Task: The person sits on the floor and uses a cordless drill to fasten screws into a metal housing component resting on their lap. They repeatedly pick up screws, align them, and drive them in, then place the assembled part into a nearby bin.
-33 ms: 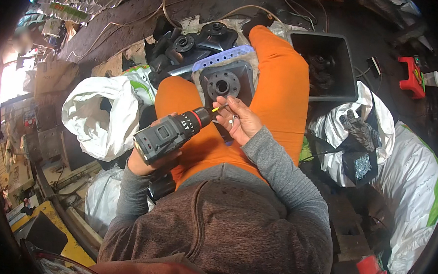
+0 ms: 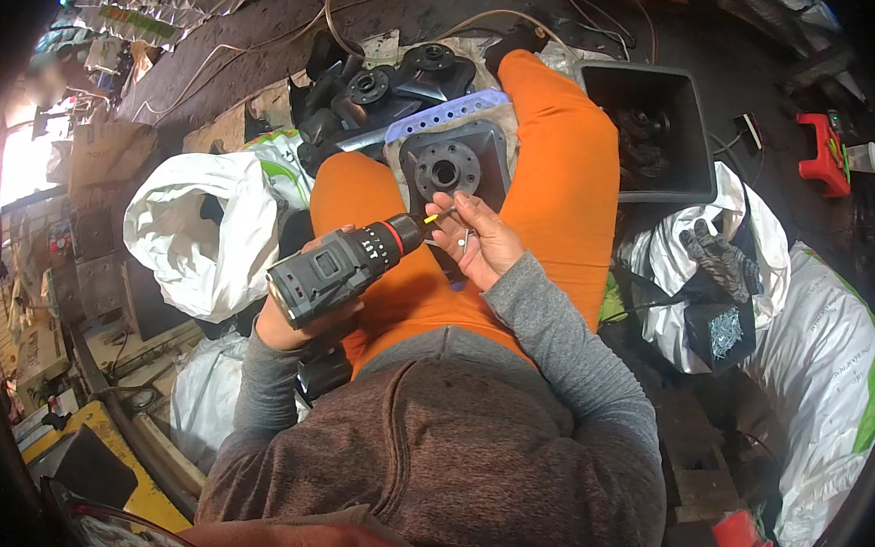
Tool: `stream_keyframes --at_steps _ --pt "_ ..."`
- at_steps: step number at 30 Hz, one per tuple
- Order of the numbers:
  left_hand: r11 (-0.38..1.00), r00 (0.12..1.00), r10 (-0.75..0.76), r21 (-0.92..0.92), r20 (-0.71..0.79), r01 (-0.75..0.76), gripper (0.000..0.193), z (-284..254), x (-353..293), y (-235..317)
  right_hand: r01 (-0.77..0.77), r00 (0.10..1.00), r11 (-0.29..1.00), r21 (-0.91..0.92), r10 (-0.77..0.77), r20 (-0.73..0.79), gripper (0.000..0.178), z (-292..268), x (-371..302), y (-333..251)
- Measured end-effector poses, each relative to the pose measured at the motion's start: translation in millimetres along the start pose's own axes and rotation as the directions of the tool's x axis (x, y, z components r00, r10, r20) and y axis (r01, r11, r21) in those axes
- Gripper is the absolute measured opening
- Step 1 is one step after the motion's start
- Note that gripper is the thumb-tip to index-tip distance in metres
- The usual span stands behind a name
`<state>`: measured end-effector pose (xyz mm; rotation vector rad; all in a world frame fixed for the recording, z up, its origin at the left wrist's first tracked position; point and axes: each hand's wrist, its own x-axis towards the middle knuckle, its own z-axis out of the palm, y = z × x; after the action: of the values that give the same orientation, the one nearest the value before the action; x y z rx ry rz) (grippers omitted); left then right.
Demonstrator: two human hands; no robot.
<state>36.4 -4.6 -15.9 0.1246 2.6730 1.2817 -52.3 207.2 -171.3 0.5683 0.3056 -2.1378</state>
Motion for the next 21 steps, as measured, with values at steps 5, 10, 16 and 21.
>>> stream_keyframes --at_steps 5,10,16,21 --pt "0.999 1.000 0.002 0.039 0.023 -0.003 0.055 -4.8 1.2 -5.4 0.031 0.999 0.994 -0.101 -0.032 -0.010 0.011 3.4 2.5 -1.3" --pt "0.976 0.972 -0.215 -0.016 0.096 0.217 0.060 -8.2 -0.9 1.8 -0.029 0.999 0.985 -0.168 0.023 -0.036 0.011 1.0 4.7 -4.1" --pt "0.973 0.976 -0.106 0.224 0.192 0.062 0.058 3.5 -5.8 -10.7 -0.093 0.985 0.992 -0.084 0.079 -0.154 0.014 -6.0 3.2 6.7" --pt "0.986 0.997 -0.064 0.155 0.030 0.059 0.054 7.2 -1.7 -26.3 -0.070 0.974 0.997 -0.031 0.062 -0.218 0.031 22.7 4.4 8.5"
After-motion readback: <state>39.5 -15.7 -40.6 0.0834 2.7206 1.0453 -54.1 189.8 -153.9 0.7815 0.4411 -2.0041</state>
